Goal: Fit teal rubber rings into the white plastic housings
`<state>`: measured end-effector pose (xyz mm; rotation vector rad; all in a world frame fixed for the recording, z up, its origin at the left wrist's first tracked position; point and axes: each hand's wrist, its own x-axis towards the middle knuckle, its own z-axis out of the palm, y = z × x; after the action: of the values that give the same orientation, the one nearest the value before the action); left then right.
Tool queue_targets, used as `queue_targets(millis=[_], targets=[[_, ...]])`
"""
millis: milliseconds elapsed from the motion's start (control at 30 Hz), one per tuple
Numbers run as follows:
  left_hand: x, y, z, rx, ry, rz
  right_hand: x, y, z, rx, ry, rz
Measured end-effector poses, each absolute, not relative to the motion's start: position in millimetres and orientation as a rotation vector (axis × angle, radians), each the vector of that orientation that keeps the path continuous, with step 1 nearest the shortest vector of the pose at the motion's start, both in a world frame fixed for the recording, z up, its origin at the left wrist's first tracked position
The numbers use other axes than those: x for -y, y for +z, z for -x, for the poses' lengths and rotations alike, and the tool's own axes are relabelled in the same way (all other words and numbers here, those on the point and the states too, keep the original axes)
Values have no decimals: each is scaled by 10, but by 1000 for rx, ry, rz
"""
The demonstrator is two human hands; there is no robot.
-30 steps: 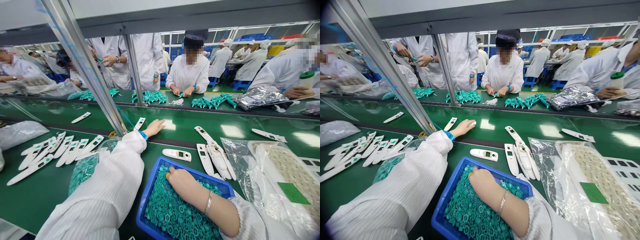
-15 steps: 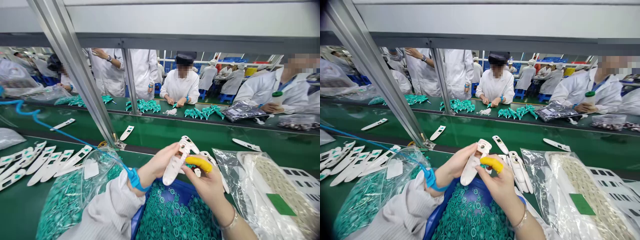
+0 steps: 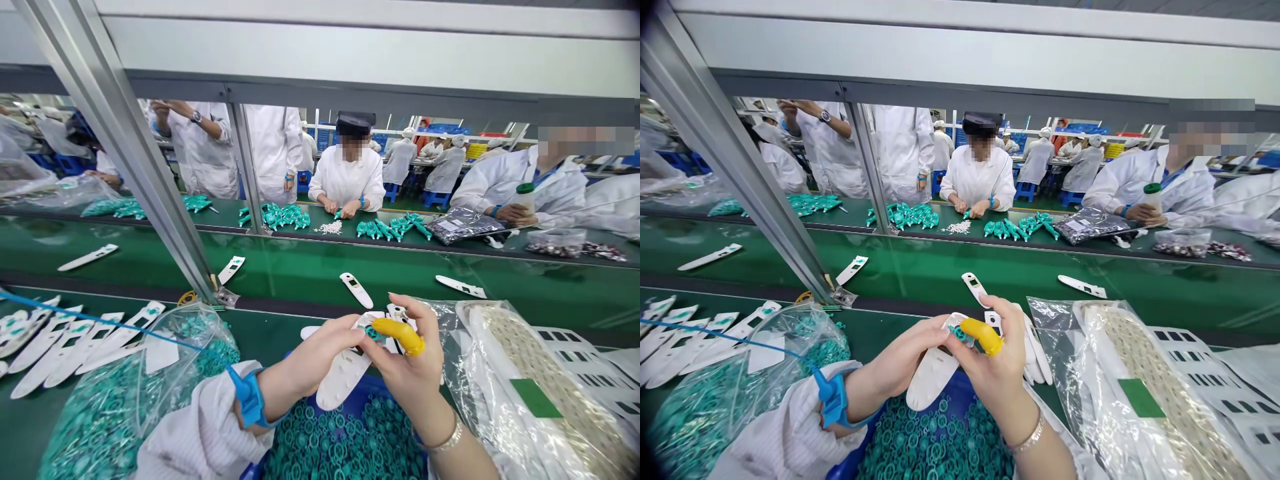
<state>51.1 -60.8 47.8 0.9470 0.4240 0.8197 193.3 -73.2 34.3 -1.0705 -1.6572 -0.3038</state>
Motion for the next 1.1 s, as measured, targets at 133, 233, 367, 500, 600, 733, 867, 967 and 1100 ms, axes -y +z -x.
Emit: queue_targets(millis=[133, 233, 367, 500, 600, 733, 867, 967, 1100], targets=[[590, 515, -481, -492, 827, -1144, 735, 313, -1926, 1662, -311, 1001], [591, 518, -467, -525, 793, -1205, 739, 293, -1932, 1664, -298, 960], [587, 470, -474, -481, 799, -1219, 752, 287, -1946, 1668, -288, 930], [581, 448, -492, -467, 852, -1193, 739, 298, -1953, 1714, -322, 942], [581, 481, -506, -385, 920, -1077, 723, 305, -1954, 1725, -328, 945], [579, 444, -524, -326, 916, -1038, 727, 299, -1953, 1668, -251, 960], [579, 281, -537, -475, 880, -1129, 739, 286, -1933, 1619, -185, 971], [592, 235, -529, -564, 911, -1140, 744, 289, -1911, 1634, -170, 992], [619, 352, -507, -425, 875, -1173, 758, 306, -1911, 1661, -209, 1010]])
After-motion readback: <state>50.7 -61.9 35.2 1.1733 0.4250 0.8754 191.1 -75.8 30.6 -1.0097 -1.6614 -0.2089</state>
